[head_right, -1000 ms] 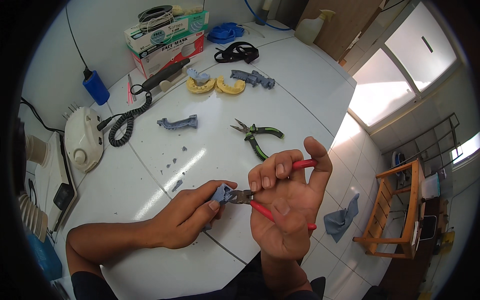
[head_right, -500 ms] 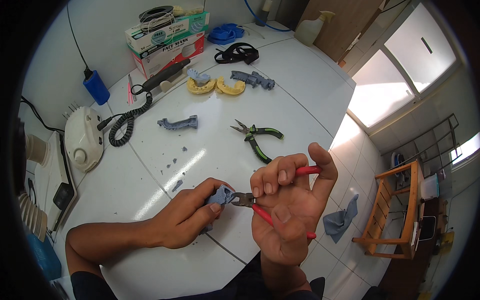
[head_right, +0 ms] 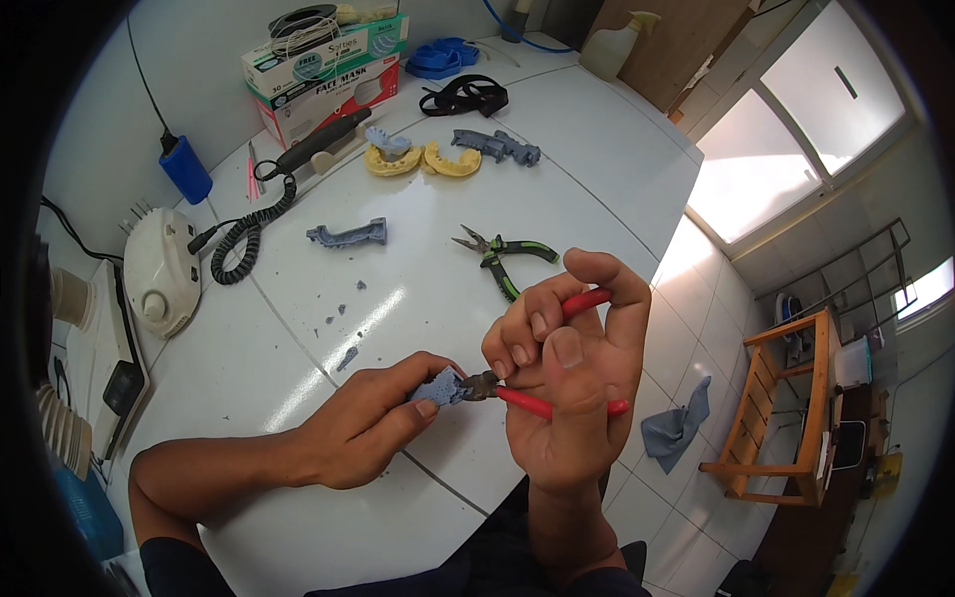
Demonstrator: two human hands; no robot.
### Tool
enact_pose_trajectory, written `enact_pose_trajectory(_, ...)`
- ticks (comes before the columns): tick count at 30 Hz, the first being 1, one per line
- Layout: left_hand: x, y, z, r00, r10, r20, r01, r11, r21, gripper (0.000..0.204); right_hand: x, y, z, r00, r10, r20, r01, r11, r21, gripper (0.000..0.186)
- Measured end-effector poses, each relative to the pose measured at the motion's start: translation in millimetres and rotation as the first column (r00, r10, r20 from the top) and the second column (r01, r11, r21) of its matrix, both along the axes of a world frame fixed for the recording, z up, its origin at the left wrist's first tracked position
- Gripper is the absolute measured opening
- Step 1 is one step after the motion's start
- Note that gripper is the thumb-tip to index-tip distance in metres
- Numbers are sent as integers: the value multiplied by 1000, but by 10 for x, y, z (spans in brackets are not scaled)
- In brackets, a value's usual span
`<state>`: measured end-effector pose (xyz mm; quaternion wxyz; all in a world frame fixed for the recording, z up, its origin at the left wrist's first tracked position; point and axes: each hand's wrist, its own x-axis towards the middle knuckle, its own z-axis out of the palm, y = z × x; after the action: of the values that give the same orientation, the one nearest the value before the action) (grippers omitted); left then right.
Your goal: Trimming excess material from a resin dental prosthesis model using pliers on a laboratory workbench.
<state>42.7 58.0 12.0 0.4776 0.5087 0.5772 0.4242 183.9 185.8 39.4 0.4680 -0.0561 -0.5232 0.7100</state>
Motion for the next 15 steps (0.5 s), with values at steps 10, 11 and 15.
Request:
enact_pose_trajectory(10, 16, -9, -2, 1000, 1, 1, -1, 1000, -21, 35, -63, 72, -76, 998, 3, -57, -5, 999, -40, 20)
enact_pose_trajectory(11, 14, -10, -12, 1000, 1, 2, -1, 1000, -22, 35, -73, 67, -83, 999, -1, -54, 0, 999, -35, 15)
enact_pose_trajectory(15, 15, -9, -37, 999, 34, 14, -34, 999, -11, 35, -84, 55, -101, 998, -19, -63, 14, 997, -71, 10)
